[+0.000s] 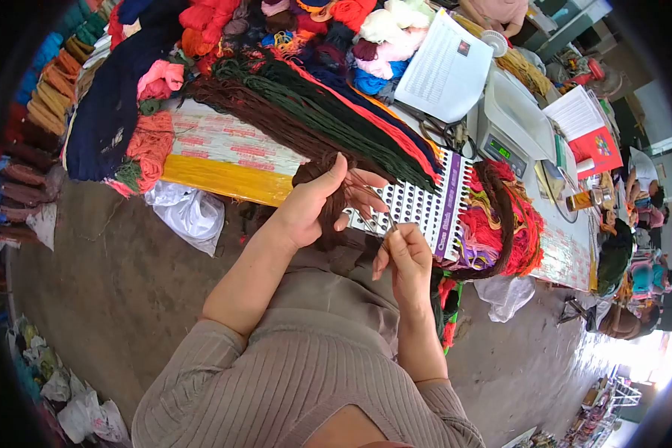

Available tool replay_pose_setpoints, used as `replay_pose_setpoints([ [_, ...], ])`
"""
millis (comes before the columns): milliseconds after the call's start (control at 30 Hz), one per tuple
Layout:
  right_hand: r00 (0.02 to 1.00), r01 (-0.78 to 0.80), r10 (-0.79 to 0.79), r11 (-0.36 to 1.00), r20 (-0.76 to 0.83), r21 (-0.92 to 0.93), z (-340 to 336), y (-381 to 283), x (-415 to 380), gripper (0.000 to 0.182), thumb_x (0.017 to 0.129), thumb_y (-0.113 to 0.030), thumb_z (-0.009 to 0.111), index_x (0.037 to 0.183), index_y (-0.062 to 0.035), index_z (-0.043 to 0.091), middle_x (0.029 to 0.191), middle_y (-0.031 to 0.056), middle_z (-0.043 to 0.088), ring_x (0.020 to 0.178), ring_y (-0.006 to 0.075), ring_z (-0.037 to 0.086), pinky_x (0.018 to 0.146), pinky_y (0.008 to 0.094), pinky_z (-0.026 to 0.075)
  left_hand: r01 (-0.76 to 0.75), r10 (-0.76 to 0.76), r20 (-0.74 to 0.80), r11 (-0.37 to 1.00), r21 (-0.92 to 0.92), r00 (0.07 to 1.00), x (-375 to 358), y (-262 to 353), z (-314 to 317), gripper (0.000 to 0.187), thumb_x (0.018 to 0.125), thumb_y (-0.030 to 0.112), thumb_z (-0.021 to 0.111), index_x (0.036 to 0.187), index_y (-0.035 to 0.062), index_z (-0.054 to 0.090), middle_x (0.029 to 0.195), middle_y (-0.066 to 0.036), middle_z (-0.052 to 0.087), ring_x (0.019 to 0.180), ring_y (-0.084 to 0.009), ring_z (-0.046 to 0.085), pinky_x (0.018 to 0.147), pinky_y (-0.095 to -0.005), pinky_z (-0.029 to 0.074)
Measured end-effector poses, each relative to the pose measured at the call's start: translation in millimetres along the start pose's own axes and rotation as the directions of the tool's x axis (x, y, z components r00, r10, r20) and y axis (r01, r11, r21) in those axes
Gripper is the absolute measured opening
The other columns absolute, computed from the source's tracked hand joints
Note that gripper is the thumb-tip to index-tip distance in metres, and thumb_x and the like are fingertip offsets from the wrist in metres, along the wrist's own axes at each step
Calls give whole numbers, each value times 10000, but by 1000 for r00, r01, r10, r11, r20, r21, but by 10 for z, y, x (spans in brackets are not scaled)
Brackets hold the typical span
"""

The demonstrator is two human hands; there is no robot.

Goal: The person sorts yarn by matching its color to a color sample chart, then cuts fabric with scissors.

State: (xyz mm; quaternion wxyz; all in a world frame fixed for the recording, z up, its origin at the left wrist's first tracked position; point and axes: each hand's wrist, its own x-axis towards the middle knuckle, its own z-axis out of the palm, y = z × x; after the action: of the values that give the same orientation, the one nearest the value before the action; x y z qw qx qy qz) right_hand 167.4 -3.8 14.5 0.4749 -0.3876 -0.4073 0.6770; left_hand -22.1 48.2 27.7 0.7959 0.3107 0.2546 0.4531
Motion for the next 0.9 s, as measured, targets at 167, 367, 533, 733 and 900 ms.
replay_pose_setpoints([
  [167,836,-276,290,956,466,-101,-34,-44,-26,220,924,-179,524,907,31,585,651,45,559,530,113,537,518,220,429,99,-97,-45,994,48,994,28,-68,-56,658,954,529,243,940,-10,621,638,-47,567,578,-85,542,405,-170,322],
  [367,966,223,-89,764,-243,605,-332,-113,272,218,957,-254,457,838,-75,492,643,-26,406,487,63,329,484,223,306,189,-103,235,906,-379,967,-6,-86,-129,822,873,663,252,1035,-64,598,807,-127,648,709,-201,623,530,-245,481],
  [533,980,92,-100,994,-170,-52,-73,0,164,154,925,-131,519,931,6,590,718,26,551,586,91,536,512,210,424,-21,34,145,996,-92,989,-3,-172,156,561,962,432,346,1241,-34,486,1208,-141,539,1090,-194,528,873,-331,460],
  [733,978,176,-191,970,-80,-168,137,68,170,59,900,-46,544,932,1,530,770,17,537,577,79,514,518,207,431,66,-66,130,998,6,989,-20,-237,254,468,985,376,336,1242,25,508,1065,-27,559,850,-94,530,642,-233,444],
  [900,975,206,-210,977,-77,-56,100,40,126,110,938,-115,502,925,-6,504,816,36,533,595,99,522,543,227,446,69,-41,157,982,-174,987,27,-272,217,452,981,358,356,1206,2,521,1004,-56,579,833,-133,560,617,-259,478],
])
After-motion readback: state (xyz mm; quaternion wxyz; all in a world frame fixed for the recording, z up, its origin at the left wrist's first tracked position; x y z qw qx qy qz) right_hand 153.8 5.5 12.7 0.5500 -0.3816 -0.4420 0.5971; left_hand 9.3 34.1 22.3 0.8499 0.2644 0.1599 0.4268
